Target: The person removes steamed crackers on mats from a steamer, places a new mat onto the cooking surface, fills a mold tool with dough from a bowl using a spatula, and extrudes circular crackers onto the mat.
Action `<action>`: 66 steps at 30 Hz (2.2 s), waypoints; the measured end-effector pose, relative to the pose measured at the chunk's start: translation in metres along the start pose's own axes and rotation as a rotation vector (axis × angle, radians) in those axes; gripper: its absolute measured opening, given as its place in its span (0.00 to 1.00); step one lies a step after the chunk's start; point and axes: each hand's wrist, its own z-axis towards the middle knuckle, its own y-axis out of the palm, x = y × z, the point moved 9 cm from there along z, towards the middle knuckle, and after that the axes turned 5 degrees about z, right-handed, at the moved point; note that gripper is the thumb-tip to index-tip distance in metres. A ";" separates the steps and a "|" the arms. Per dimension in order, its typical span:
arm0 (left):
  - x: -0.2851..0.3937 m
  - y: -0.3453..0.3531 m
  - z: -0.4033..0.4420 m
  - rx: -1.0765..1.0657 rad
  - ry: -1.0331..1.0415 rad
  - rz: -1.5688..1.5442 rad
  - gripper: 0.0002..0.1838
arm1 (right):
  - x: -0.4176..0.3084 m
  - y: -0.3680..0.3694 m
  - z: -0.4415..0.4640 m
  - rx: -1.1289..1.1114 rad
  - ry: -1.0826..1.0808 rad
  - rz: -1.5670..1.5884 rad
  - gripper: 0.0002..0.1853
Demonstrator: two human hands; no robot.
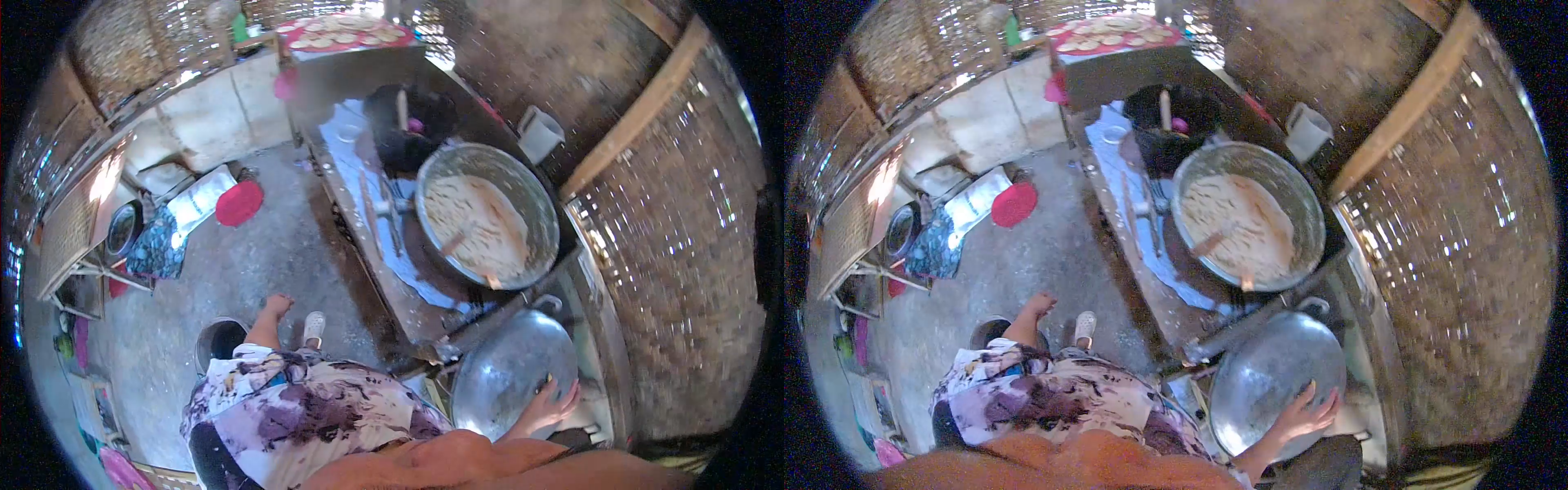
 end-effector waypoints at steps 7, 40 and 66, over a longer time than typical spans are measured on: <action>-0.021 -0.055 0.067 -0.054 0.094 -0.154 0.13 | -0.159 -0.002 -0.012 0.015 -0.181 0.136 0.18; -0.094 -0.428 0.208 0.177 -0.252 0.785 0.22 | -0.455 0.529 -0.411 -1.654 1.721 1.085 0.17; 0.432 -0.495 0.545 -0.147 0.443 -1.104 0.14 | -0.549 0.410 -0.384 -0.844 1.851 0.918 0.18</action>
